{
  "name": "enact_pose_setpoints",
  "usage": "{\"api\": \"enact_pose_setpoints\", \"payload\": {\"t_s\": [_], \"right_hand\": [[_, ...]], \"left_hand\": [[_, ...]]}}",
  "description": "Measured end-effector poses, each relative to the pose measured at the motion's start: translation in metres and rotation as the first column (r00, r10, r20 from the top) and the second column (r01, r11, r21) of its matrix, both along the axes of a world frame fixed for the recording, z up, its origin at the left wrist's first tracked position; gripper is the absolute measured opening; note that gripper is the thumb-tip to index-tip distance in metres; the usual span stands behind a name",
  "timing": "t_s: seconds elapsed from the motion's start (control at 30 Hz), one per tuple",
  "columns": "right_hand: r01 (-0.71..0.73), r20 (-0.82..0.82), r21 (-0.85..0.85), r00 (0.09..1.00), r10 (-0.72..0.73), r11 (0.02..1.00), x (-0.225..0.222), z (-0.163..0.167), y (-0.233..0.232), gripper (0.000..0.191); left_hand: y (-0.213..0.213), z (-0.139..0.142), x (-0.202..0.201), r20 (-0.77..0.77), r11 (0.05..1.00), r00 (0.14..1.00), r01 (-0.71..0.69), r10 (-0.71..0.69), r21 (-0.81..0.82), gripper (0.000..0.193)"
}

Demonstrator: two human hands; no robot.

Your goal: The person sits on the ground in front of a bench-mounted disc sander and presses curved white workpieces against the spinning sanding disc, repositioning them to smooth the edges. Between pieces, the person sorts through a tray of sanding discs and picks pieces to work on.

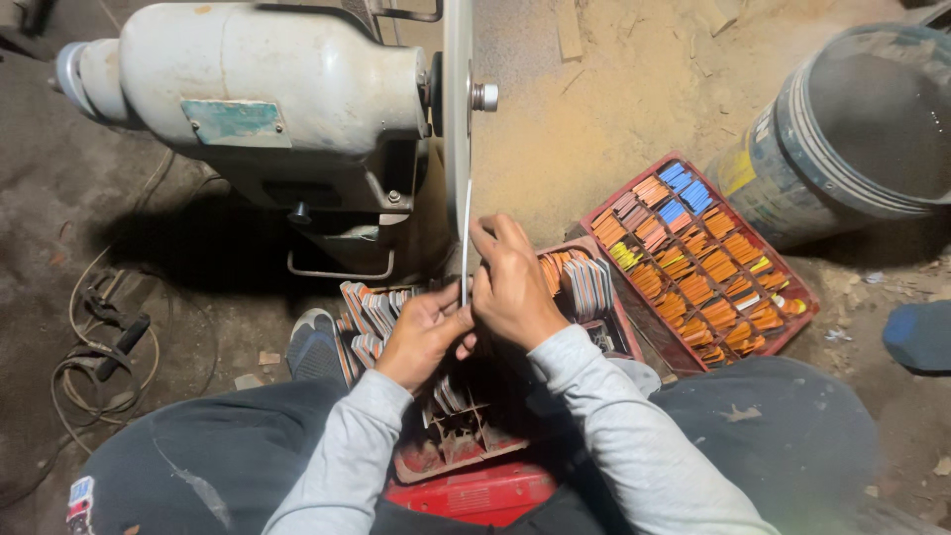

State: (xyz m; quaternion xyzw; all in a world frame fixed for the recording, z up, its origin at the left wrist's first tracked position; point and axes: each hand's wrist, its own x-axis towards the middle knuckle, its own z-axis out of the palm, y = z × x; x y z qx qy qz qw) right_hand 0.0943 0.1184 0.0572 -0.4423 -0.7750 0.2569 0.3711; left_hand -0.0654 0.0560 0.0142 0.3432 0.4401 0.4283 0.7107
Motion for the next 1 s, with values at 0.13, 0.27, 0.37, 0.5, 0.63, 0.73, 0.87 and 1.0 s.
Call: {"api": "enact_pose_setpoints", "payload": {"t_s": [0.13,0.27,0.37,0.5,0.63,0.73,0.87,1.0], "right_hand": [[-0.136,0.03,0.002,0.99,0.136,0.991,0.02,-0.001,-0.022,0.051],[-0.376,-0.034,-0.358,0.92,0.39,0.855,0.061,0.011,-0.022,0.049],[-0.463,-0.142,-0.3,0.886,0.441,0.834,0.072,0.025,-0.023,0.05],[-0.383,-0.071,-0.374,0.92,0.385,0.845,0.071,0.042,-0.028,0.045],[-0.311,-0.077,-0.445,0.947,0.311,0.84,0.069,0.048,-0.033,0.044],[-0.283,-0.05,-0.369,0.957,0.285,0.885,0.065,0.046,-0.03,0.039],[-0.158,0.014,-0.408,0.984,0.18,0.899,0.059,0.039,-0.022,0.041],[-0.159,-0.062,-0.34,0.987,0.146,0.927,0.052,0.029,-0.011,0.044]], "left_hand": [[-0.036,0.0,0.006,-0.019,1.0,1.0,-0.021,0.021,-0.016,0.044],[-0.064,0.017,-0.006,-0.763,0.908,0.587,0.109,0.269,0.404,0.056],[-0.059,0.031,-0.013,-0.766,0.824,0.489,0.153,0.417,0.546,0.055],[-0.06,0.047,-0.014,-0.767,0.821,0.477,0.148,0.429,0.551,0.055],[-0.06,0.051,-0.01,-0.794,0.885,0.514,0.131,0.325,0.447,0.054],[-0.056,0.048,-0.007,-0.694,0.778,0.59,0.168,0.412,0.605,0.057],[-0.048,0.039,-0.001,-0.747,0.888,0.607,0.143,0.269,0.436,0.055],[-0.032,0.029,0.013,-0.465,0.955,0.874,0.004,0.14,0.295,0.059]]}}
